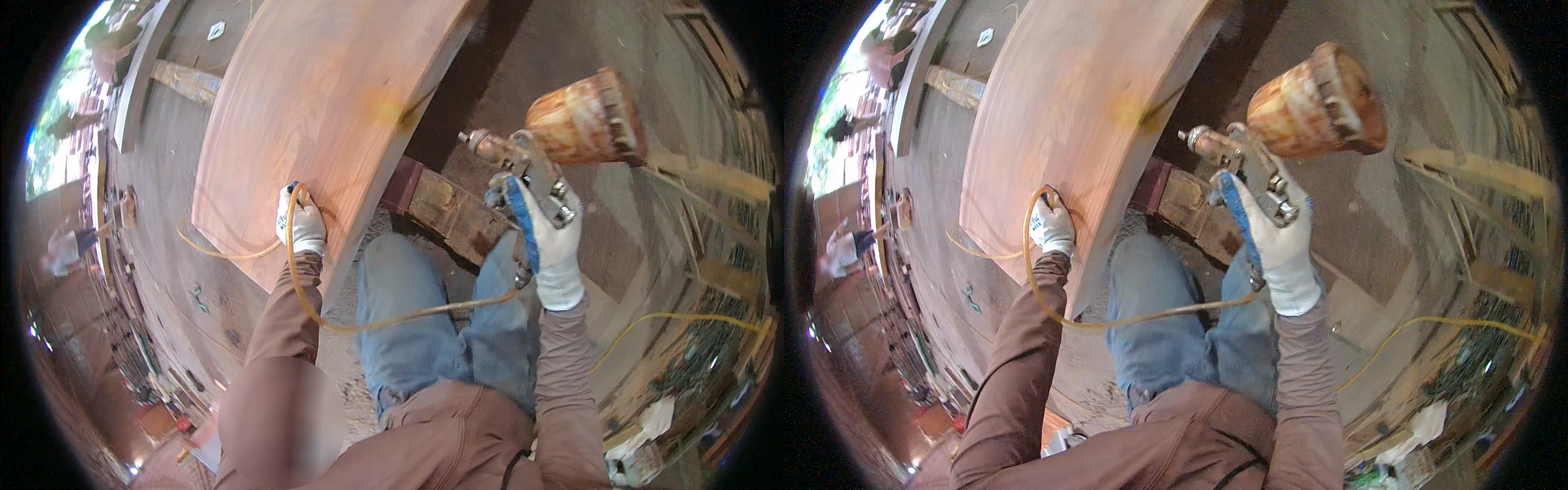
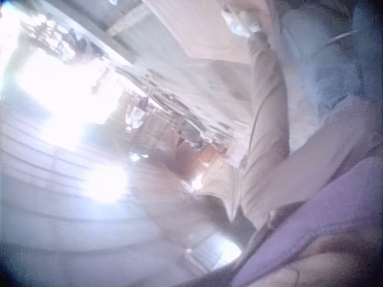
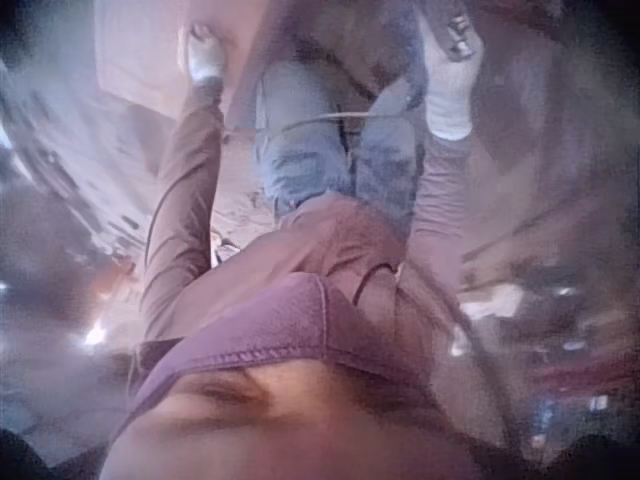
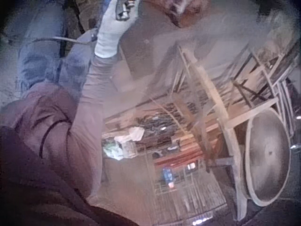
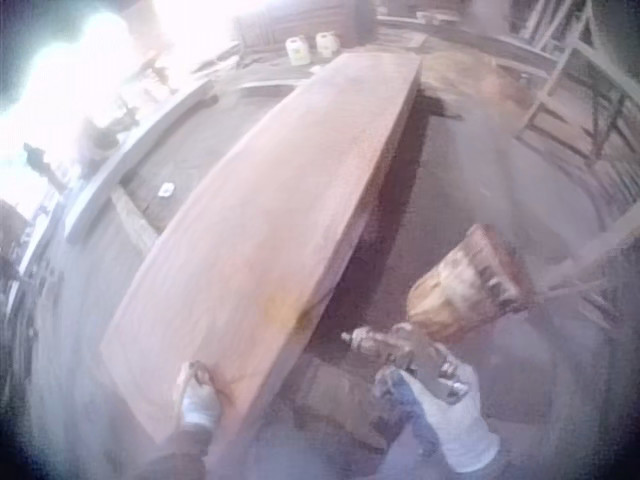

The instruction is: The person prepares a spray gun by attaching a container, pouring liquid from a bottle into it, and securing the lid. They then spray a large wooden board with the finish, moving the gun across the surface to apply an even coat.

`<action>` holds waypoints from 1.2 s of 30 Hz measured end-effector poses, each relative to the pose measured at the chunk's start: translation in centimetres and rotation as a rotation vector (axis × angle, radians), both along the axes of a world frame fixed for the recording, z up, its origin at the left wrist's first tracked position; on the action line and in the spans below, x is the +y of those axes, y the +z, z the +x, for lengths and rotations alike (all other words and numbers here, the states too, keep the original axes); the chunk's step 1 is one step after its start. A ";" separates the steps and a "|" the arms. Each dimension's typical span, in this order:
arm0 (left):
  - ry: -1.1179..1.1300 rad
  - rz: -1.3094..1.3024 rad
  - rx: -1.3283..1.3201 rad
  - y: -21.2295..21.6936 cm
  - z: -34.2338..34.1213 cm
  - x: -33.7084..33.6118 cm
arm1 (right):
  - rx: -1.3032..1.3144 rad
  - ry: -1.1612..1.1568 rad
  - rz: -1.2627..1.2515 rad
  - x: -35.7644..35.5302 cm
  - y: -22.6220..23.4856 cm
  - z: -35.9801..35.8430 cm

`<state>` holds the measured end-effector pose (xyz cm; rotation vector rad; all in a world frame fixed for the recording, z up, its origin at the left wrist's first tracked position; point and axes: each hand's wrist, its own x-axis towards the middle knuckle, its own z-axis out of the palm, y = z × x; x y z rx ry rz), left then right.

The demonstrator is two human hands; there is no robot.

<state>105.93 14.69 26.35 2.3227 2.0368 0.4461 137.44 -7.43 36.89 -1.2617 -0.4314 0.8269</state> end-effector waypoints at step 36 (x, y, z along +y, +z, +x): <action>-0.323 0.308 0.145 -1.5 1.5 -6.9 | 0.334 0.090 0.173 -2.9 -15.2 -0.3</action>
